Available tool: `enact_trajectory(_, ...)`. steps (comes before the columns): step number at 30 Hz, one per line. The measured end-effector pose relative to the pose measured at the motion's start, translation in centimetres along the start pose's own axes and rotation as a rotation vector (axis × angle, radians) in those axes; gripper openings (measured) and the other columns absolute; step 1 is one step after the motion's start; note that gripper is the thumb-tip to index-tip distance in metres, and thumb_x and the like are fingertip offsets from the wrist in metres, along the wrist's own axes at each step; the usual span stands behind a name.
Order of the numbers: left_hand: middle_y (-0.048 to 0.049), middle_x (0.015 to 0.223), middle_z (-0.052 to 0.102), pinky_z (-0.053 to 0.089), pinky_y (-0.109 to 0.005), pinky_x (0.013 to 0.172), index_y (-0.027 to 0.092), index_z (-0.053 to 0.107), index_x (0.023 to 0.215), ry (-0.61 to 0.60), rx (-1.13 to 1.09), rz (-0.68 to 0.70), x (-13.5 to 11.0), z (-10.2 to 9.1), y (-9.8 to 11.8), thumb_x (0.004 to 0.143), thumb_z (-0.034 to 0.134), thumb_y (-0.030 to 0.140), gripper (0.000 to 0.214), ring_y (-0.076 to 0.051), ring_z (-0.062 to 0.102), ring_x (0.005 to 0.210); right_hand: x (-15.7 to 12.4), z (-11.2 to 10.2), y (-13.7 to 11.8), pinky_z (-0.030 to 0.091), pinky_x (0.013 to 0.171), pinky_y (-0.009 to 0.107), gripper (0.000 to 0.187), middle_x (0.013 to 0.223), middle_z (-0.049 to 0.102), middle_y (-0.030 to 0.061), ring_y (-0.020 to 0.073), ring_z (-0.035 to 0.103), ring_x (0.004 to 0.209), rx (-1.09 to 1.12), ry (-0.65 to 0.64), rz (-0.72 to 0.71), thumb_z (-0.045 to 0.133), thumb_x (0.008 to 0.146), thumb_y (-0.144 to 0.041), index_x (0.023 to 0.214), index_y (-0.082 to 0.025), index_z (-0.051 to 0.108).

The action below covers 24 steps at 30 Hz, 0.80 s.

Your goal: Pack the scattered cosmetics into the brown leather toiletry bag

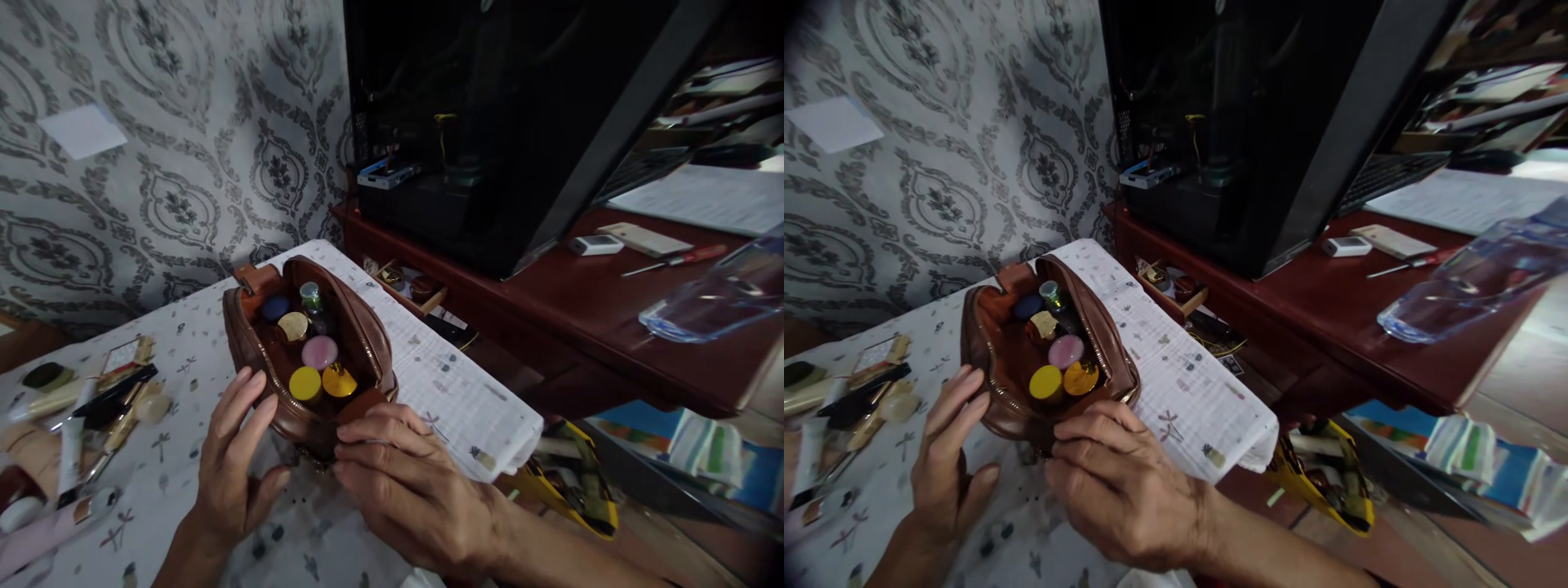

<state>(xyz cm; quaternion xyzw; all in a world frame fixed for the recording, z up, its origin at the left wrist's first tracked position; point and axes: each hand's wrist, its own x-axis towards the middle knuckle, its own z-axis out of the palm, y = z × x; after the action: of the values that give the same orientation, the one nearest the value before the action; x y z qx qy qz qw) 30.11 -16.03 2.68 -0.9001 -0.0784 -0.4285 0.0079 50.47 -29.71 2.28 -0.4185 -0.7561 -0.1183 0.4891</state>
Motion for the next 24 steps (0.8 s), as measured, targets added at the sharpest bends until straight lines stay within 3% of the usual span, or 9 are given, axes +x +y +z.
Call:
enact_trajectory(6,-0.0146,0.163,0.034,0.03,-0.048,0.125,0.016,0.028,0.16,-0.038,0.012,0.008,0.0,0.1,0.1,0.104,0.047,0.032,0.061,-0.029,0.029,0.154,0.2,0.0,-0.2,0.052,0.102,0.038,0.017,0.097,0.077,0.0076,0.0188,0.068,0.108,-0.015,-0.039,0.012,0.059,0.092,-0.008,0.106,-0.013,0.068)
enact_trajectory(19,-0.0202,0.156,0.044,0.034,-0.052,0.122,0.017,0.027,0.159,-0.03,0.032,-0.017,0.2,0.8,0.2,0.103,0.05,0.035,0.063,-0.029,0.03,0.153,1.6,-0.4,0.0,0.053,0.1,0.041,0.017,0.107,0.076,0.0088,0.0209,0.068,0.108,-0.071,-0.099,-0.01,0.058,0.093,-0.009,0.106,-0.016,0.068)
enact_trajectory(24,-0.0178,0.162,0.037,0.035,-0.051,0.123,0.018,0.014,0.163,-0.048,0.08,-0.048,-0.2,1.0,-0.1,0.105,0.041,0.036,0.067,-0.027,0.022,0.156,1.9,0.7,0.4,0.054,0.1,0.044,0.015,0.115,0.072,0.0137,0.0257,0.066,0.115,-0.124,-0.061,-0.035,0.06,0.092,-0.011,0.104,-0.015,0.069)
